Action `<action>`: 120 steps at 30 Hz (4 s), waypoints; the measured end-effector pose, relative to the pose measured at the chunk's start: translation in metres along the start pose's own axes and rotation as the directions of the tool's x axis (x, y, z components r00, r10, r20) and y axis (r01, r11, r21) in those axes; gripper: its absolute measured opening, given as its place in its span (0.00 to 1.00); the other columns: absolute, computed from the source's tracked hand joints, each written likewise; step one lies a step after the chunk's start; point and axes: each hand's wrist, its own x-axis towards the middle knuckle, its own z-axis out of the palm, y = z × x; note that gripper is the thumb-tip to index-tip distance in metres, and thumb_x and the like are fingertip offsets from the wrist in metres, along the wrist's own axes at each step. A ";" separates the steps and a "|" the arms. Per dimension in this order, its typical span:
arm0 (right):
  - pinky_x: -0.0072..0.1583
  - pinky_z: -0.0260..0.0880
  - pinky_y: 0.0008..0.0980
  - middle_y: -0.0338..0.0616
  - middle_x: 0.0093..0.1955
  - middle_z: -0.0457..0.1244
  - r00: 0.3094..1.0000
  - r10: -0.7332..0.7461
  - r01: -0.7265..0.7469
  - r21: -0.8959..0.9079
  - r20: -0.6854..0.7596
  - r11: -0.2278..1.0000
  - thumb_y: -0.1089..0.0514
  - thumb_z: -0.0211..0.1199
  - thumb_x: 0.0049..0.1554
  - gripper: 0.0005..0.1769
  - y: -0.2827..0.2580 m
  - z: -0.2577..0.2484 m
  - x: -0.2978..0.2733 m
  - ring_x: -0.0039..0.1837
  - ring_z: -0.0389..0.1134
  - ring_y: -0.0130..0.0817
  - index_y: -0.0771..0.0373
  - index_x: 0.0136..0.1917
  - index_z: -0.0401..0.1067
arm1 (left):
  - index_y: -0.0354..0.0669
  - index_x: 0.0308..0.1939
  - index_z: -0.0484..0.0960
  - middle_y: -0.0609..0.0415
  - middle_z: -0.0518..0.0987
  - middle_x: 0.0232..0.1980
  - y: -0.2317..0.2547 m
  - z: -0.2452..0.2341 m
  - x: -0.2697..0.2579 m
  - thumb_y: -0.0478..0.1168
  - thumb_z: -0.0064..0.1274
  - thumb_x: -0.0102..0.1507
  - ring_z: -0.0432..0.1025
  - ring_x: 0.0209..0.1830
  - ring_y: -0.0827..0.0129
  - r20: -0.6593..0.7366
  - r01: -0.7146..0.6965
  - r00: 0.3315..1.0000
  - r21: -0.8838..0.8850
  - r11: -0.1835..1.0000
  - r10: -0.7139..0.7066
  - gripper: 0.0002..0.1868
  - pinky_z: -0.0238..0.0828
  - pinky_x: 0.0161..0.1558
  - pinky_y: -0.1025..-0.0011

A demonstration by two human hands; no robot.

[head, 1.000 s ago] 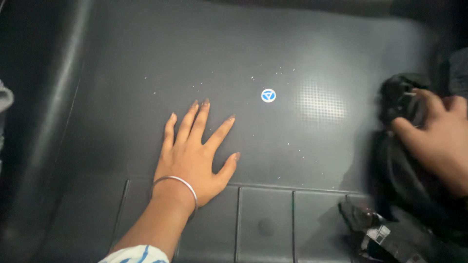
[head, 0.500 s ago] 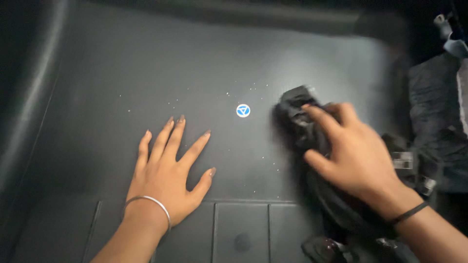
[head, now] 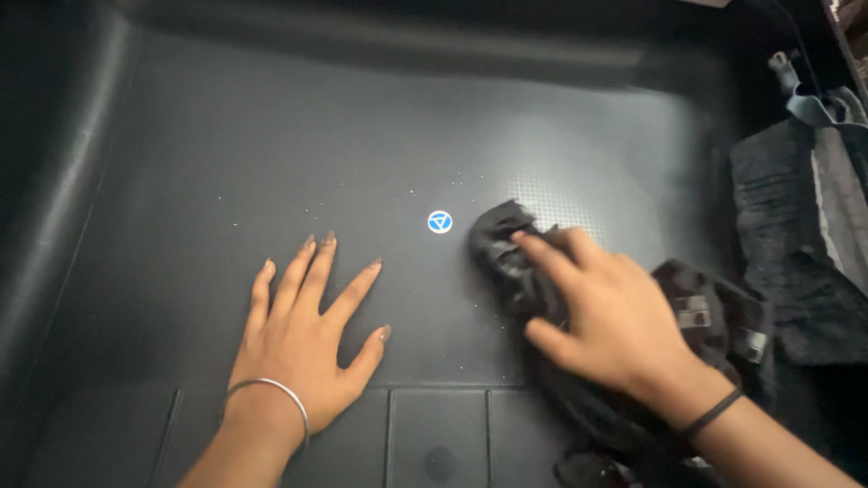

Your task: The person removes a yellow cloth bag and a gray puffer jacket from an open suitcase, then wipes the interior surface of the suitcase with a dark patterned cloth. The person handles the items and the suitcase interior by hand.

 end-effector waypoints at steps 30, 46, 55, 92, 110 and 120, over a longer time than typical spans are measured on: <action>0.61 0.69 0.47 0.51 0.72 0.60 0.974 0.191 -0.179 0.102 -0.119 0.979 0.49 0.64 0.45 0.43 0.040 -0.002 0.003 0.61 0.68 0.53 0.51 0.75 0.65 | 0.67 0.73 0.63 0.44 0.52 0.79 -0.001 0.000 0.002 0.62 0.43 0.57 0.42 0.79 0.54 -0.028 -0.024 0.999 0.017 1.000 0.024 0.39 0.33 0.73 0.46; 0.59 0.74 0.41 0.38 0.79 0.55 0.886 0.438 -0.457 0.135 0.150 0.879 0.46 0.65 0.47 0.47 0.094 0.008 0.011 0.56 0.71 0.44 0.41 0.80 0.61 | 0.67 0.74 0.62 0.45 0.51 0.79 0.000 -0.002 0.002 0.62 0.42 0.58 0.40 0.80 0.54 0.017 -0.004 1.000 0.015 1.000 0.004 0.38 0.30 0.74 0.47; 0.64 0.66 0.49 0.61 0.75 0.54 0.721 0.685 -0.685 0.040 -0.106 0.727 0.41 0.62 0.55 0.45 0.162 -0.001 0.028 0.67 0.64 0.58 0.58 0.81 0.58 | 0.65 0.73 0.63 0.43 0.51 0.79 -0.002 -0.001 0.003 0.61 0.43 0.57 0.41 0.79 0.52 -0.043 -0.030 0.999 0.002 1.000 0.030 0.38 0.30 0.73 0.45; 0.62 0.68 0.50 0.61 0.74 0.58 0.774 0.554 -0.607 -0.113 -0.307 0.786 0.46 0.64 0.54 0.43 0.187 0.015 0.049 0.65 0.66 0.58 0.56 0.80 0.62 | 0.65 0.73 0.63 0.43 0.51 0.79 -0.003 -0.003 -0.001 0.61 0.44 0.59 0.40 0.80 0.53 0.005 0.002 1.000 -0.061 0.998 -0.002 0.38 0.29 0.74 0.47; 0.65 0.58 0.45 0.36 0.77 0.57 0.992 0.114 -0.120 -0.174 -0.044 0.977 0.47 0.63 0.47 0.43 0.074 0.010 0.092 0.71 0.60 0.42 0.40 0.76 0.62 | 0.65 0.74 0.62 0.44 0.49 0.80 -0.002 -0.004 0.001 0.61 0.43 0.58 0.39 0.80 0.53 0.043 0.016 0.999 -0.067 0.998 -0.013 0.38 0.28 0.73 0.47; 0.63 0.60 0.43 0.39 0.78 0.58 0.894 -0.316 0.309 0.073 0.317 0.948 0.56 0.67 0.41 0.47 0.027 -0.011 0.063 0.66 0.63 0.39 0.46 0.75 0.66 | 0.63 0.72 0.65 0.41 0.52 0.79 -0.002 -0.001 0.000 0.60 0.46 0.57 0.41 0.80 0.52 -0.034 -0.002 0.999 -0.091 0.996 -0.001 0.38 0.30 0.73 0.45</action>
